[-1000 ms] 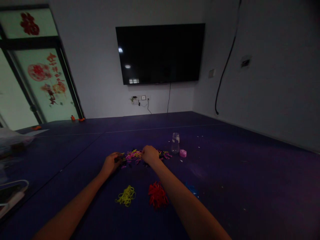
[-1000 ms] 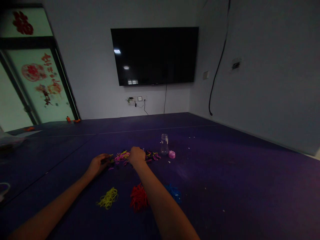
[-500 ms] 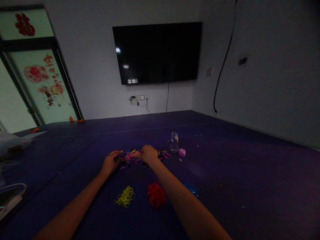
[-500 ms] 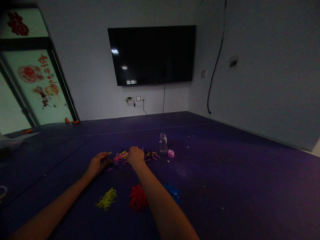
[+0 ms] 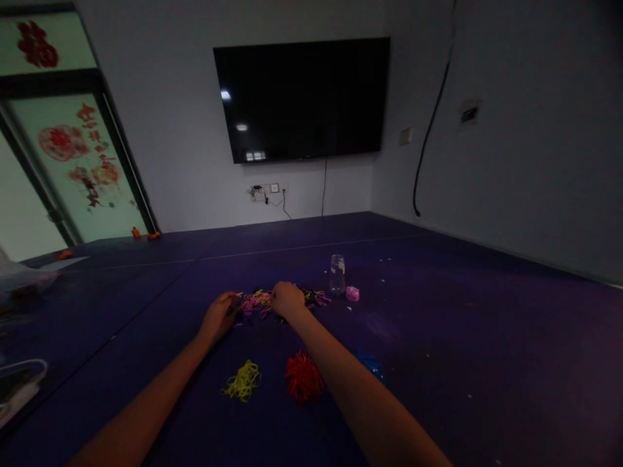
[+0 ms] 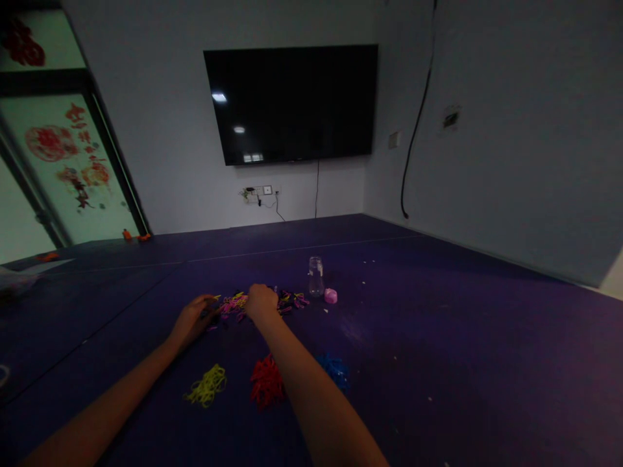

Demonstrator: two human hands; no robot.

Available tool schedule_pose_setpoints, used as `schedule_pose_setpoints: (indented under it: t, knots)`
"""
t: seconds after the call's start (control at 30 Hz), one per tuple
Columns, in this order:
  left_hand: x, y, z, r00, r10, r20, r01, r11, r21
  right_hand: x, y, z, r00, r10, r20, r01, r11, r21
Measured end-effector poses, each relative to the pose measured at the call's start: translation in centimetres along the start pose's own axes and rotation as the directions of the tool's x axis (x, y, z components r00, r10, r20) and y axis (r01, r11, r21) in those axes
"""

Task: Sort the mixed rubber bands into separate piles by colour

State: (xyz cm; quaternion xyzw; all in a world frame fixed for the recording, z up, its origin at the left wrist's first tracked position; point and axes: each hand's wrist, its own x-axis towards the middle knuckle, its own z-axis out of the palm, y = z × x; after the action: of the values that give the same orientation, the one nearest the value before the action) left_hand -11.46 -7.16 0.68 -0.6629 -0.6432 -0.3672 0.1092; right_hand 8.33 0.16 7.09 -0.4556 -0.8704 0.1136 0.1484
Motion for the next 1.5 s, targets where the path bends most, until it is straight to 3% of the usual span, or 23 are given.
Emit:
schedule_pose_setpoints:
  t: [0.67,0.9,1.17,1.5]
  knots:
    - [0.3,0.4,0.1,1.0,-0.024,-0.016,0.024,1.0,0.011,-0.1,-0.3,0.3,1.0,-0.02,0.007,0.02,1.0,-0.016]
    - [0.3,0.7,-0.1,0.997,-0.045,-0.059,0.041,0.997,-0.066,-0.3,-0.3,0.1,0.999,-0.029,0.023,0.03,0.999,-0.028]
    - [0.4,0.5,0.4,0.999,-0.053,0.007,0.053,0.991,-0.126,-0.4,-0.5,0.1,0.999,-0.029,0.032,0.03,0.999,-0.031]
    - [0.6,1.2,0.2,0.995,0.036,0.091,-0.035,0.999,-0.014,-0.4,-0.4,0.4,0.999,-0.036,0.021,0.037,0.999,-0.023]
